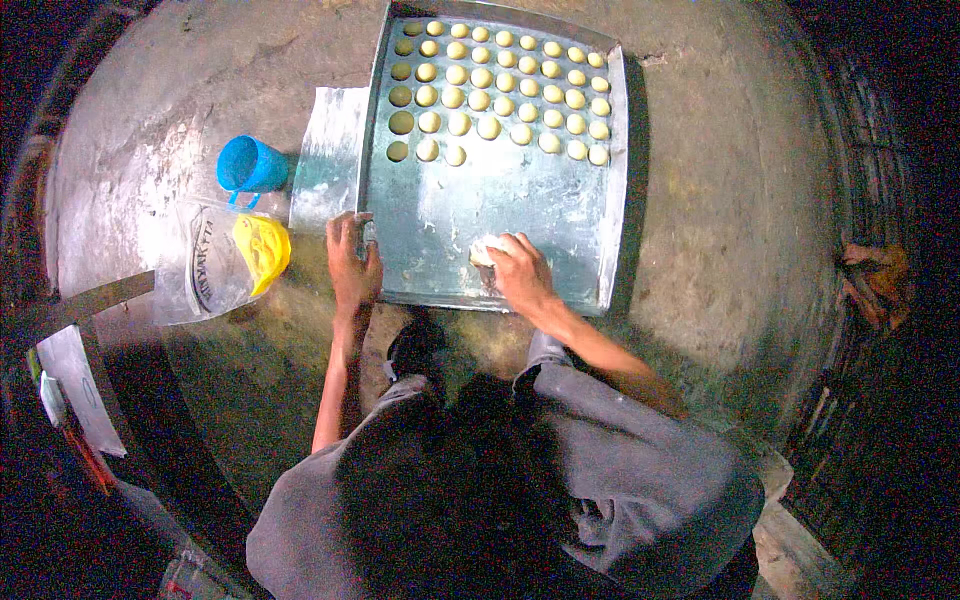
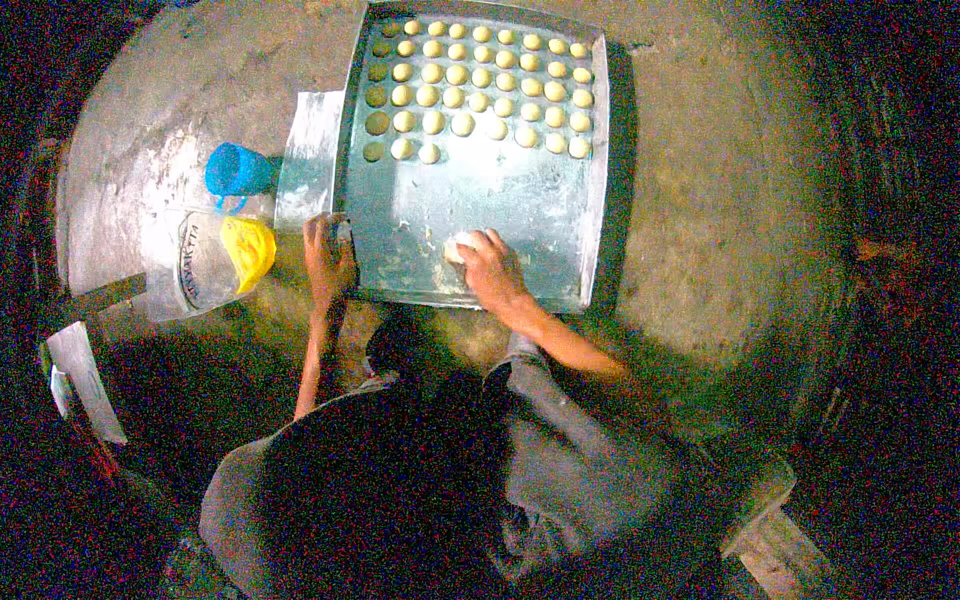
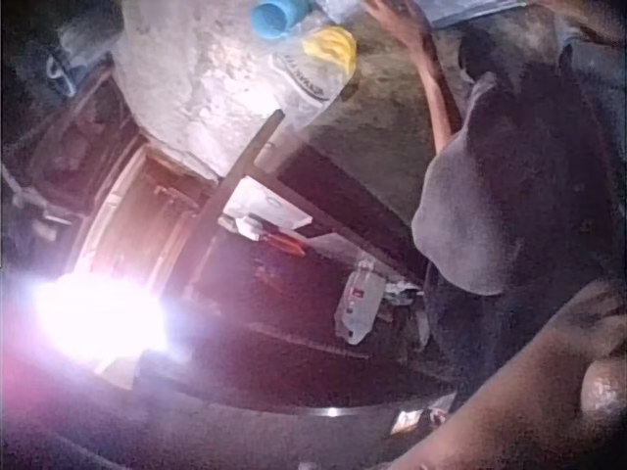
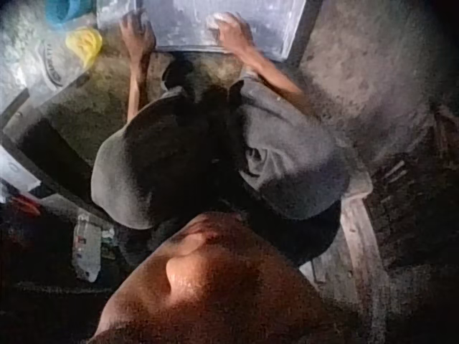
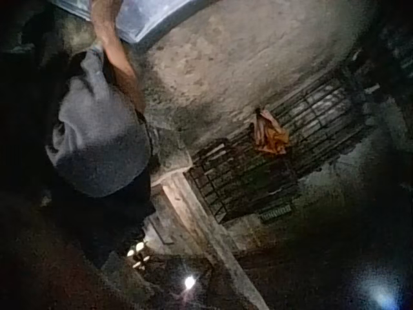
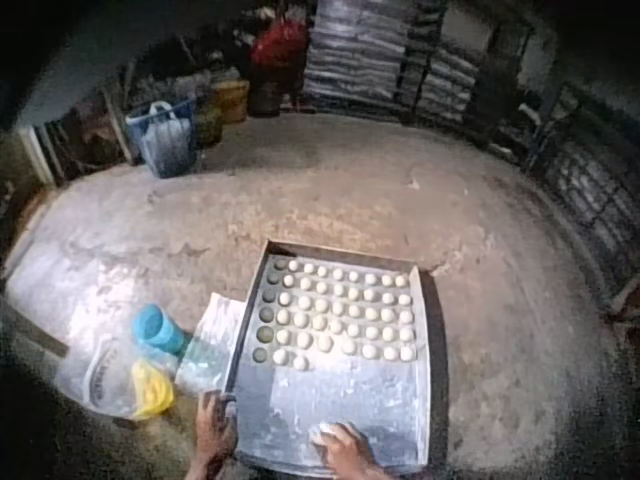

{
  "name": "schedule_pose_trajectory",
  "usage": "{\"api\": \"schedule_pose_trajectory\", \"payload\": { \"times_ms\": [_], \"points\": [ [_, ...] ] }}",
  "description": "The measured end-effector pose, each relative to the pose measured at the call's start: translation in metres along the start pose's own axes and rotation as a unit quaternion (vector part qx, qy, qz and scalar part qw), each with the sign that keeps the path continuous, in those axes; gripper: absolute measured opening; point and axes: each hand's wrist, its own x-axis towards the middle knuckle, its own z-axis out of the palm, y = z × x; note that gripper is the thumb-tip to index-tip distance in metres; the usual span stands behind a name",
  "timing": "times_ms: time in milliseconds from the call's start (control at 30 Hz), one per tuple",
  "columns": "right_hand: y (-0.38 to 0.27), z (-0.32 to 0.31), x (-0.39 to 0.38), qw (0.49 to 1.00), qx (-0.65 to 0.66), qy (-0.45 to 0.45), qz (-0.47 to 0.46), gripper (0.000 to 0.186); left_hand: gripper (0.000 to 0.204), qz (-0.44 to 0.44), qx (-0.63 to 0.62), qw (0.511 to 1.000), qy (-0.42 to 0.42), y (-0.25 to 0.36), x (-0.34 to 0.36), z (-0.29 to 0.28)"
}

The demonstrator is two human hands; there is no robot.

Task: The person prepares dough on a large metal tray on the floor. They sprinkle flour, pour oil from a plastic pouch, and knead a piece of dough by hand.

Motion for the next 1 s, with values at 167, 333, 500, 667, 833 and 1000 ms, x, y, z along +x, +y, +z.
{"api": "schedule_pose_trajectory", "payload": {
  "times_ms": [167, 333, 500, 667, 833, 1000],
  "points": [
    [0.023, -0.029, 0.014, 0.999, -0.019, 0.021, 0.037, 0.034, 0.042, 0.021, -0.002, 1.000, 0.011, -0.005, -0.003, -0.001],
    [-0.027, -0.048, -0.002, 0.993, -0.109, -0.047, -0.027, 0.043, 0.042, 0.022, 0.002, 1.000, 0.001, -0.006, -0.001, 0.001],
    [-0.027, -0.048, -0.008, 0.997, 0.057, -0.018, 0.044, 0.053, 0.041, 0.019, 0.004, 1.000, 0.012, -0.005, -0.004, -0.003],
    [-0.031, -0.014, 0.015, 0.991, -0.043, 0.033, 0.123, 0.049, 0.041, 0.023, 0.015, 1.000, -0.001, -0.009, -0.001, 0.001],
    [-0.022, 0.001, 0.003, 0.996, -0.075, -0.018, 0.054, 0.041, 0.042, 0.037, 0.024, 0.999, 0.015, -0.011, 0.000, 0.002],
    [0.011, -0.025, -0.004, 0.997, -0.034, 0.027, 0.068, 0.033, 0.042, 0.044, 0.006, 0.999, 0.014, -0.014, -0.001, 0.005]
  ]
}}
